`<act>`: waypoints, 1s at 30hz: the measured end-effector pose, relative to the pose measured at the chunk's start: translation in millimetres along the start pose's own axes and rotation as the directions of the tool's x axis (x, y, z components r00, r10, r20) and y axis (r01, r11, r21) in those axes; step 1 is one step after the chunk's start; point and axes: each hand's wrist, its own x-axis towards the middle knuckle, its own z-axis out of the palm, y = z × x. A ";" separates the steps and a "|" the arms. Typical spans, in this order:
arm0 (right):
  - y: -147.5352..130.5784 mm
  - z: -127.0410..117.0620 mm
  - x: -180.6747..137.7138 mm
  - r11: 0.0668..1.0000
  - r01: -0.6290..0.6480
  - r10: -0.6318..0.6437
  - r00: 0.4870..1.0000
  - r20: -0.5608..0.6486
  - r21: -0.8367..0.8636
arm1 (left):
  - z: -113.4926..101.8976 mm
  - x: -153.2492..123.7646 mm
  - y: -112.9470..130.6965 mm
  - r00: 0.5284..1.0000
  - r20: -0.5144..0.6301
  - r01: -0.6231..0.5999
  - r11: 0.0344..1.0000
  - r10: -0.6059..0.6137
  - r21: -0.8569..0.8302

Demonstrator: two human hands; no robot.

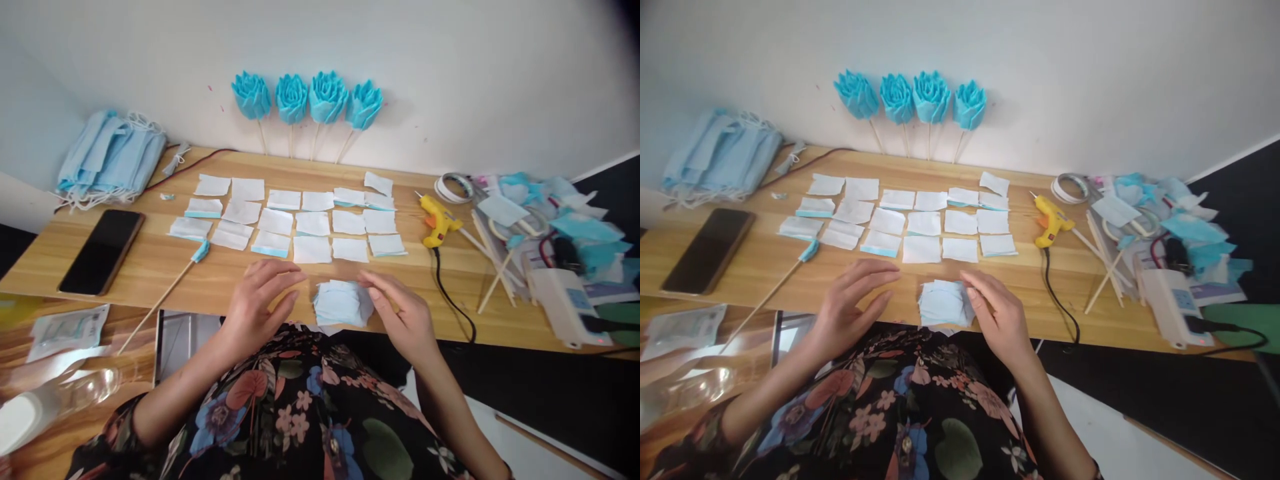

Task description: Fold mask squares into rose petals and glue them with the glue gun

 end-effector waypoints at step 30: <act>30.6 -14.0 67.3 0.890 0.304 -0.378 0.909 -0.176 -0.341 | -98.8 93.7 -111.3 0.910 -0.229 0.403 0.865 -0.346 0.298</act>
